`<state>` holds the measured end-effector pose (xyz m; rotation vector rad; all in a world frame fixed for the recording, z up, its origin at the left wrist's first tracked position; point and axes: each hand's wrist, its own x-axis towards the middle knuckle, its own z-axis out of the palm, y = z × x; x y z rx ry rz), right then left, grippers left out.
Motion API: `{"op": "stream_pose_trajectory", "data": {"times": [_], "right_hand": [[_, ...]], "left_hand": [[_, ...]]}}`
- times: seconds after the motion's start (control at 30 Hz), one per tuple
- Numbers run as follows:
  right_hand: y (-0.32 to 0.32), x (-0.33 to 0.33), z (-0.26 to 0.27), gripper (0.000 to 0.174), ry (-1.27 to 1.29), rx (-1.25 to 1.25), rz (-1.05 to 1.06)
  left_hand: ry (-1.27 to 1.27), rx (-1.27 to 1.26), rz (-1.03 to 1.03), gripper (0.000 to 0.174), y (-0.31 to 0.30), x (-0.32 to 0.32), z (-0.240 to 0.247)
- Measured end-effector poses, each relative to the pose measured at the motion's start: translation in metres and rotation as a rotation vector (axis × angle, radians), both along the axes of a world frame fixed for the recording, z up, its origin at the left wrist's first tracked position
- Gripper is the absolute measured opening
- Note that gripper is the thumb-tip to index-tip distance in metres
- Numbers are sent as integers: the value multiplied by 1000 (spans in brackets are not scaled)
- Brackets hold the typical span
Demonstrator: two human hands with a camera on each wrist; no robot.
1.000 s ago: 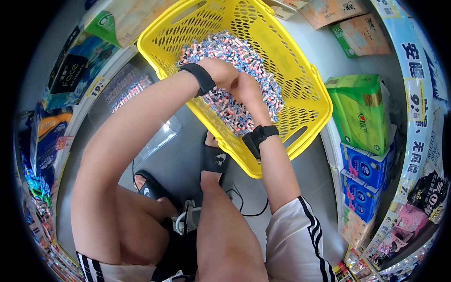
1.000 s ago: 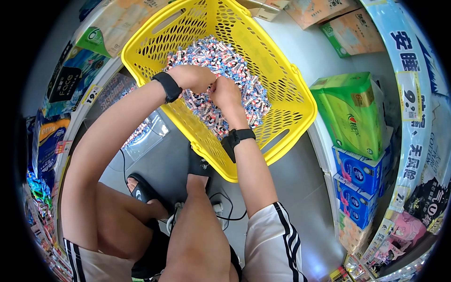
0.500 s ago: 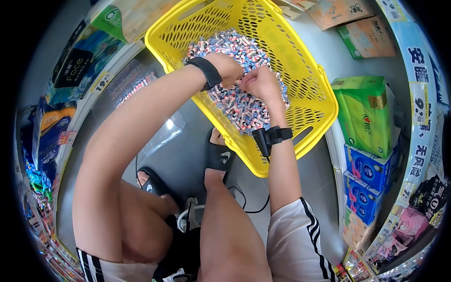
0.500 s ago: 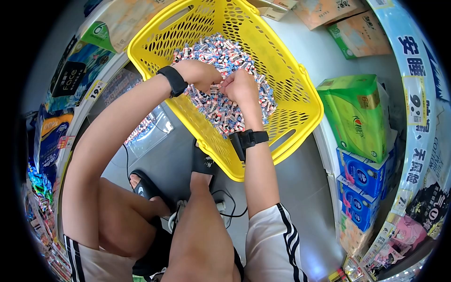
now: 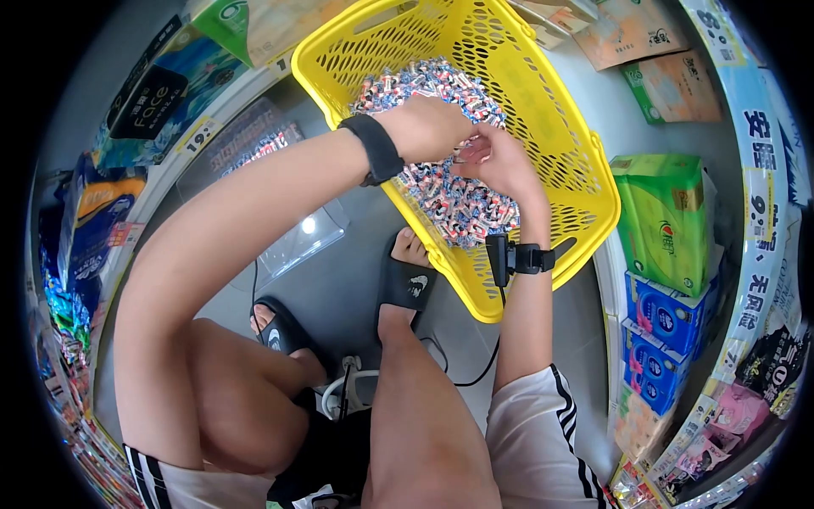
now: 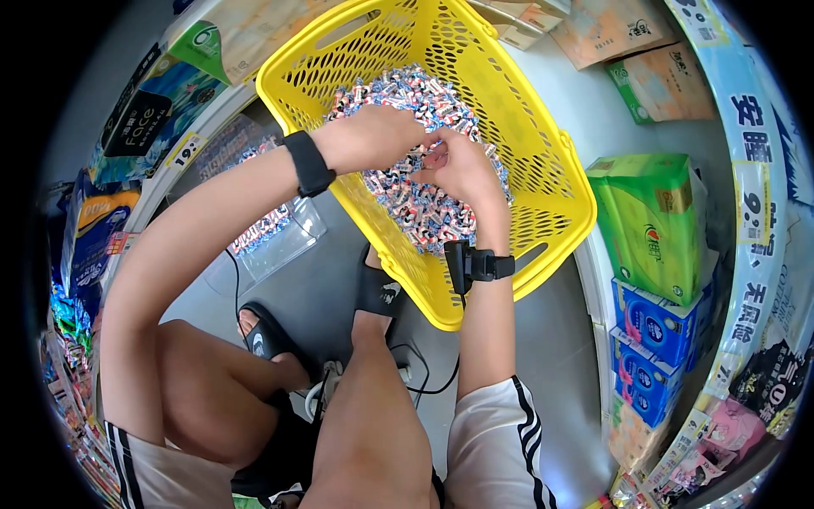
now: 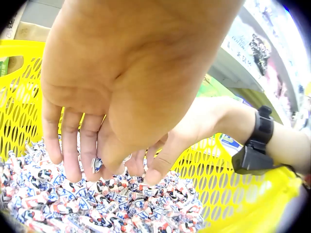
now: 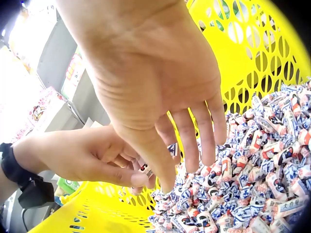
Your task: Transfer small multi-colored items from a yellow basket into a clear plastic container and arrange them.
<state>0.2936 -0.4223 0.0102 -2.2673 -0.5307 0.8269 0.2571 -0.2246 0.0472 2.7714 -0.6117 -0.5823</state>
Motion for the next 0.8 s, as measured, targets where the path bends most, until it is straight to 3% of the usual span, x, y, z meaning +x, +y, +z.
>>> {"op": "stream_pose_trajectory", "data": {"times": [0.07, 0.13, 0.2, 0.23, 0.37, 0.8], "right_hand": [[3, -4, 4, 65, 15, 115, 58], [8, -6, 7, 61, 102, 172, 49], [11, -11, 19, 51, -27, 145, 99], [16, -18, 35, 37, -55, 159, 112], [24, -27, 51, 24, -93, 232, 146], [60, -73, 98, 21, -338, 152, 261]], "left_hand": [[-59, -60, -34, 30, 12, -7, 9], [-62, -104, -3, 28, 23, -15, 15], [-14, -148, 75, 25, 31, -22, 18], [-102, -172, 38, 27, 37, -27, 15], [-127, -268, 98, 27, 49, -47, 19], [-329, -414, 156, 20, 80, -114, 46]]}}
